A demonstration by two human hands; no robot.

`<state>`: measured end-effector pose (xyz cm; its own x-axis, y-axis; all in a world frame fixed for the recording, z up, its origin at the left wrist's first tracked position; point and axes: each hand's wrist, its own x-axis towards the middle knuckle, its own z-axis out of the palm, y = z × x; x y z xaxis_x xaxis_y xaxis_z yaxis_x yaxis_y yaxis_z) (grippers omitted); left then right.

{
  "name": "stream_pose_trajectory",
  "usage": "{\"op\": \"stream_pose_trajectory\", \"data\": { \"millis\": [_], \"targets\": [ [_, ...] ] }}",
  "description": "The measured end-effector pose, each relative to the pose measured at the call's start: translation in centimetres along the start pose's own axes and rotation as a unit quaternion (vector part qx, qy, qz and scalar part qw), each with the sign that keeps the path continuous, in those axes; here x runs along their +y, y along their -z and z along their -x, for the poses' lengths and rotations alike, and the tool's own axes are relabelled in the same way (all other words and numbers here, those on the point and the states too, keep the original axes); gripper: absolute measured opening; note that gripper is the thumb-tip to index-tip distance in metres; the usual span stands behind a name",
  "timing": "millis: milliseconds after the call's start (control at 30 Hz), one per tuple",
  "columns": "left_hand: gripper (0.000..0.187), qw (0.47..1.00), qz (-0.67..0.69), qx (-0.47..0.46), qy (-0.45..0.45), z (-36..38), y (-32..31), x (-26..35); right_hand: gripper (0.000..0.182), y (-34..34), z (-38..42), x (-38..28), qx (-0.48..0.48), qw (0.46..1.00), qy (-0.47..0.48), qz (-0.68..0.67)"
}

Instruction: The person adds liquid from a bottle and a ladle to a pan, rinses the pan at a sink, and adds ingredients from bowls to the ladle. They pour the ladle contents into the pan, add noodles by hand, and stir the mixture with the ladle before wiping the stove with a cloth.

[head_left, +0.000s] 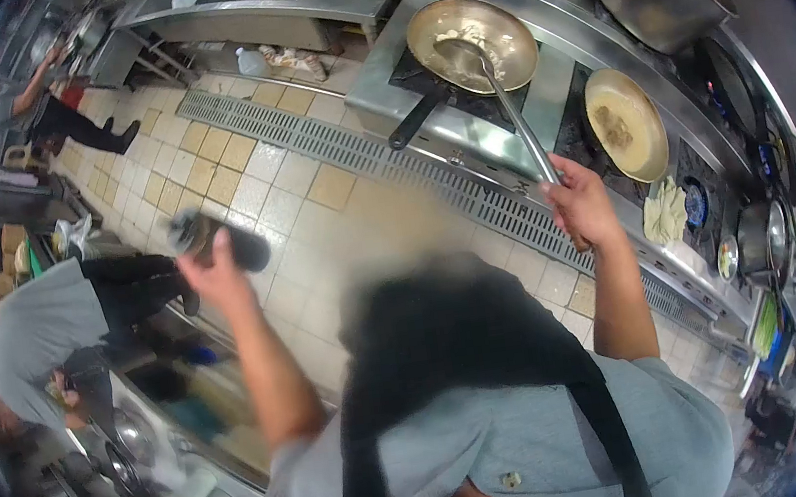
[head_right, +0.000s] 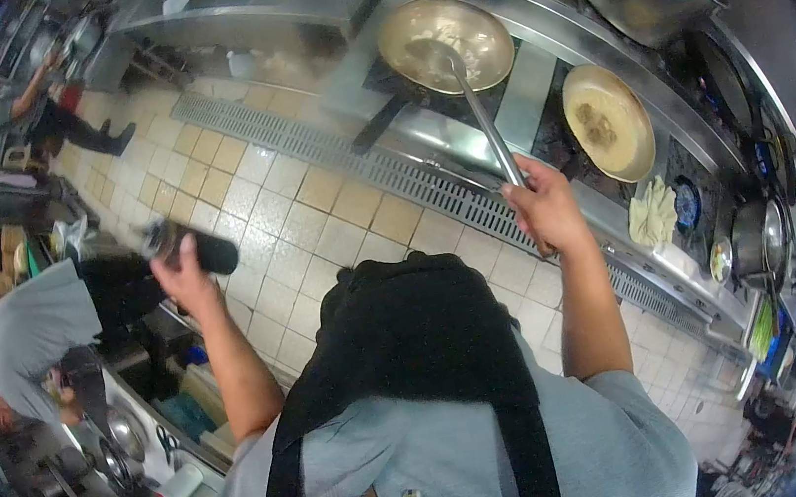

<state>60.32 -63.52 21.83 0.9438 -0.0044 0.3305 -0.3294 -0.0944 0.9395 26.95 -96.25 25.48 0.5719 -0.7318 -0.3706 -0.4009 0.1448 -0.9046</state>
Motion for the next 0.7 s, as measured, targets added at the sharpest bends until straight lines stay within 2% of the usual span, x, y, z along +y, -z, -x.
{"op": "stream_pose_trajectory", "data": {
  "millis": [33,100,167,233,300,367,400,467,500,600,700],
  "targets": [
    [0.039,0.998,-0.007,-0.059,0.012,-0.9,-2.4,-0.3,0.048,-0.5,-0.1,0.0,0.010,1.000,-0.001,-0.002],
    [0.041,0.981,0.070,-0.181,-0.001,-2.6,-7.8,-0.2,0.048,-1.3,-0.5,-0.2,0.020,0.991,0.010,-0.135],
    [0.047,0.963,0.053,-0.266,0.001,-3.8,-12.9,0.2,0.044,-1.9,-0.6,-0.2,0.035,0.985,0.035,-0.164],
    [0.056,0.926,-0.020,-0.378,-0.010,-5.3,-17.4,2.5,0.040,-2.8,-0.6,-0.7,0.048,0.981,-0.004,-0.189],
    [0.067,0.899,-0.143,-0.405,-0.084,-5.8,-21.6,3.2,0.035,-3.6,-0.6,-1.1,0.060,0.982,0.011,-0.180],
    [0.072,0.856,-0.197,-0.438,-0.191,-6.3,-26.0,1.5,0.032,-4.9,-0.1,-1.7,0.055,0.979,-0.023,-0.193],
    [0.072,0.854,-0.193,-0.443,-0.192,-6.5,-27.6,2.0,0.026,-5.6,-0.2,-1.2,0.061,0.975,-0.017,-0.212],
    [0.070,0.748,-0.299,-0.564,-0.182,-6.2,-30.0,3.2,0.024,-6.9,0.3,-1.3,0.074,0.966,-0.034,-0.246],
    [0.070,0.746,-0.296,-0.568,-0.182,-5.8,-30.9,3.2,0.021,-7.5,0.4,-1.4,0.080,0.955,-0.048,-0.281],
    [0.066,0.669,-0.374,-0.607,-0.212,-5.6,-33.0,2.2,0.016,-9.1,1.1,-2.6,0.102,0.941,-0.056,-0.317],
    [0.066,0.647,-0.373,-0.632,-0.208,-5.9,-33.3,2.3,0.015,-10.0,1.0,-2.5,0.120,0.928,-0.054,-0.350]
  ]
}}
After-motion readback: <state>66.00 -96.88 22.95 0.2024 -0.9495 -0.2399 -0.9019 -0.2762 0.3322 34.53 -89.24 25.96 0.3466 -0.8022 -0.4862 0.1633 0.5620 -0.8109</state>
